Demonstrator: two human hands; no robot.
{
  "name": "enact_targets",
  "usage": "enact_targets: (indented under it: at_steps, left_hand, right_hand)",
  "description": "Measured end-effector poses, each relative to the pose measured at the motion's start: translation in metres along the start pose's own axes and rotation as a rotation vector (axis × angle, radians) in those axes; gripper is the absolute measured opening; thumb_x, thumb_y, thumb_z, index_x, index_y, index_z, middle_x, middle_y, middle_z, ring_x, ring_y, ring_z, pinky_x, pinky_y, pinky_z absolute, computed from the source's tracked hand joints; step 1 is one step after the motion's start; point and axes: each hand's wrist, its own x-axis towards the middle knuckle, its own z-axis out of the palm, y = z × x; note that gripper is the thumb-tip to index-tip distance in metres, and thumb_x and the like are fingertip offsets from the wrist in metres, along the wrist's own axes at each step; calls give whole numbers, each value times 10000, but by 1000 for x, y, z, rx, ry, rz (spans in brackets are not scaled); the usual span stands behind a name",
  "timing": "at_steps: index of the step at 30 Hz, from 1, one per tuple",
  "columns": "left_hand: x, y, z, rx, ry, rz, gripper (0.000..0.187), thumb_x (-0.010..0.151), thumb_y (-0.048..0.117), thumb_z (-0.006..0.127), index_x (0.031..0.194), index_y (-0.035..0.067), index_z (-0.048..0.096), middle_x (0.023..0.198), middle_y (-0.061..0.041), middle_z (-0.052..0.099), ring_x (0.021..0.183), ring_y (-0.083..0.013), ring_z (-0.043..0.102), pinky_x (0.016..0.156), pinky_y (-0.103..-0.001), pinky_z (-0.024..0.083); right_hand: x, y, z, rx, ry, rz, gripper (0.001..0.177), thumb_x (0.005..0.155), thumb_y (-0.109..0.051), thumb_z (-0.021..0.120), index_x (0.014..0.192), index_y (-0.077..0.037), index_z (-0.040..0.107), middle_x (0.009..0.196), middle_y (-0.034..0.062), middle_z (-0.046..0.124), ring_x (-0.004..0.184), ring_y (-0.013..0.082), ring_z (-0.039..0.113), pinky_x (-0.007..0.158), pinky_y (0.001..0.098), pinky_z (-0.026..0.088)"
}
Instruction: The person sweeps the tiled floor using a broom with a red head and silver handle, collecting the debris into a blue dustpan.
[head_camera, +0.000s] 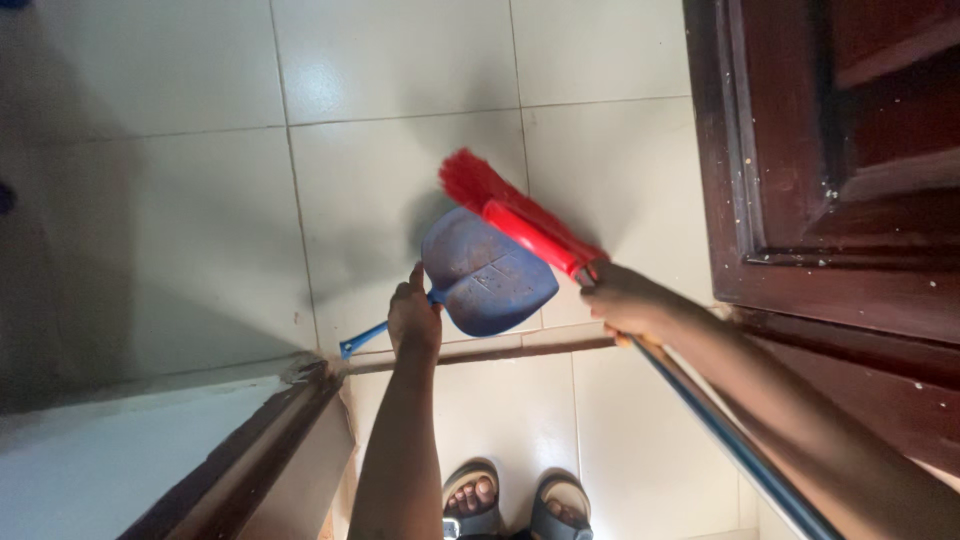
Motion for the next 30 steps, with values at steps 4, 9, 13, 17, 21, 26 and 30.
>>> enact_targets:
  at_steps: [4,9,13,17,21,26,30]
  left_hand:
    - [-6,11,-5,124,-85,-28,974,850,187,805,1614,221,201,1099,-189,632,1028,-347,654,868,-428,567]
    - [-16,13,-14,53,-112,-61,962,868,152,785,1627,261,204,1136,-172,640,1055,-325,666,868,-421,579]
    - [-20,6,-15,-16,-93,-83,974,837,130,808,1614,238,231,1112,-158,661,1013,-334,680,857,-435,578]
    - [-23,2,-15,-118,-30,-117,927,829,123,816,1594,264,313,1049,-143,691,990,-321,689,856,-450,568]
    - [-28,8,-12,-118,-33,-175,939,812,43,793,1593,291,333,1029,-144,679,973,-309,690,840,-435,574]
    - [-27,9,-11,-176,-69,-229,903,861,21,749,1605,318,332,1021,-134,673,948,-281,709,833,-421,588]
    - [-25,7,-4,-117,-18,-182,903,846,51,766,1599,307,337,1010,-134,664,961,-294,683,822,-430,578]
  right_hand:
    - [7,-37,-36,12,77,50,310,984,-217,545,1289,-254,507,794,91,600,487,171,530,408,347,450]
    - [36,-54,-66,-148,216,59,173,1044,-220,473,1209,-190,514,816,120,575,493,201,552,425,386,452]
    - [94,-30,-71,-136,204,45,182,1074,-242,458,1207,-133,516,822,108,544,491,183,510,409,377,417]
    - [116,-10,-45,-122,142,99,194,1070,-286,458,1227,-192,521,788,114,534,510,185,470,411,385,390]
    - [91,-2,-3,-158,52,113,220,1053,-293,444,1266,-250,473,785,105,562,520,190,499,428,389,412]
    - [30,-9,32,-84,-31,126,244,1071,-315,416,1255,-192,519,788,79,546,489,161,490,399,353,421]
    - [-22,-29,34,-155,-78,91,236,1054,-265,440,1259,-183,523,751,85,554,451,163,545,383,351,494]
